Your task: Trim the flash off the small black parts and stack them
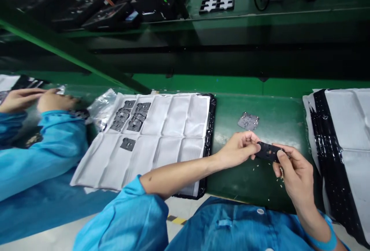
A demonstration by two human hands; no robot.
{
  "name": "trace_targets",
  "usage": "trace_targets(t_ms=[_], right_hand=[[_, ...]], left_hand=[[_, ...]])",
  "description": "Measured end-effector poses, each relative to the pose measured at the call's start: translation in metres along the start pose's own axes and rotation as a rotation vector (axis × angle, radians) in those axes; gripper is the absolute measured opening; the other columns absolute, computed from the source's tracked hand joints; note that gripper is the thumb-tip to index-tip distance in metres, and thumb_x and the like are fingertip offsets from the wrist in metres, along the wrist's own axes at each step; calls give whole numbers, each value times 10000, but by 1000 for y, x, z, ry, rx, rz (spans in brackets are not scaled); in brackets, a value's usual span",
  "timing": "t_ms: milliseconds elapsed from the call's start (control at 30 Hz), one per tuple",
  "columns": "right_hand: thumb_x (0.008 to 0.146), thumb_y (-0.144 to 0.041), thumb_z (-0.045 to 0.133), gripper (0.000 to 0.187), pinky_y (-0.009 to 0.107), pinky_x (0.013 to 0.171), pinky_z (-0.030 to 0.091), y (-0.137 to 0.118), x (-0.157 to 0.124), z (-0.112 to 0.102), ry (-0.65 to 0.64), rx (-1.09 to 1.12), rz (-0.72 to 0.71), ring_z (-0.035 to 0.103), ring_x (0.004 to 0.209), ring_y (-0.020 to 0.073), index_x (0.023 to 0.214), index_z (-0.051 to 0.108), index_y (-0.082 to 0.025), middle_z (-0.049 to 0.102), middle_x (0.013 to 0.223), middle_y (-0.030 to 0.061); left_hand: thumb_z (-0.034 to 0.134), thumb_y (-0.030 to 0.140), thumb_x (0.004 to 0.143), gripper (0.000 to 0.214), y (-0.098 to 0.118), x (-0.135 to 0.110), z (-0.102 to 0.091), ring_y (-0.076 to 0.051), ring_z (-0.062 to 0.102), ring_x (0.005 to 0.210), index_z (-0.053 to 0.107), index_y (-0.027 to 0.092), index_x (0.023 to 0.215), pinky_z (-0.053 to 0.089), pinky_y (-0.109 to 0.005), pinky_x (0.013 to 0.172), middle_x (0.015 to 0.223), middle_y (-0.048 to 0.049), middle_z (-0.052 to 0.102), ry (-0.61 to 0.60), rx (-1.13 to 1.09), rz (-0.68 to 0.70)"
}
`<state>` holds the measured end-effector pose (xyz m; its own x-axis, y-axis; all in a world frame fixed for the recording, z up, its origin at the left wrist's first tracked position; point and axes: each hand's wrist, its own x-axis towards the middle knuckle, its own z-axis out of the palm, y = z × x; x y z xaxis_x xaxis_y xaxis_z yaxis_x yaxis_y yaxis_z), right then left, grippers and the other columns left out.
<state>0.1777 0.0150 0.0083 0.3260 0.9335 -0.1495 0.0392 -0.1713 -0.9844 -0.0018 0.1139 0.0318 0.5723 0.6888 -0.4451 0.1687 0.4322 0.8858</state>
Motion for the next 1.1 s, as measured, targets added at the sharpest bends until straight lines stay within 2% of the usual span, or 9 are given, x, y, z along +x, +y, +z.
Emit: trace_targets(t_ms=[267,400,533,667,867,1000,1100], right_hand=[[1042,-410,665,266,209,438,441,1,-2,8,-14,-71,-76,551,427,107,1097,781,-177,598,546,-50],[1036,-379,676,250,214,474,492,10,0,7,-116,-89,-70,585,472,117,1164,746,-176,628,578,-45],[1037,-369,650,260,258,525,580,28,-1,-1,-244,-124,-57,687,564,145,1184,734,-172,778,832,55],[1068,-304,573,226,285,614,616,38,-2,-5,-262,-303,-125,712,614,156,1111,774,-207,786,821,45],[1087,-202,468,301,328,799,667,37,0,-2,-302,-397,-293,804,833,190,1184,751,-229,826,988,50],[1090,-194,459,313,382,874,655,41,-2,-3,-280,-485,-339,810,967,232,1198,750,-235,831,1076,65],[1092,-219,499,282,422,900,634,45,-4,-4,-237,-533,-355,796,999,260,1199,758,-243,833,1110,67]], left_hand=[[697,291,862,158,-15,3,2,-76,469,548,602,172,815,308,-197,533,596,69,527,103,-63,84],[691,307,892,170,-21,4,-14,-73,457,542,618,163,841,312,-192,531,601,64,534,90,-22,86],[673,276,924,141,-26,13,-48,-80,511,573,648,145,877,383,-189,557,645,47,576,155,202,158],[640,173,935,34,-29,36,-71,-108,603,641,654,142,930,487,-219,618,729,10,650,221,485,197],[677,55,883,119,-25,67,-76,-141,632,720,637,163,912,534,-281,732,790,3,659,262,674,262],[682,64,913,124,-24,65,-81,-170,650,822,646,164,978,549,-350,851,982,-42,669,318,791,308],[734,145,939,191,-27,56,-82,-184,667,857,650,174,1109,564,-373,877,1110,-60,651,288,936,344]])
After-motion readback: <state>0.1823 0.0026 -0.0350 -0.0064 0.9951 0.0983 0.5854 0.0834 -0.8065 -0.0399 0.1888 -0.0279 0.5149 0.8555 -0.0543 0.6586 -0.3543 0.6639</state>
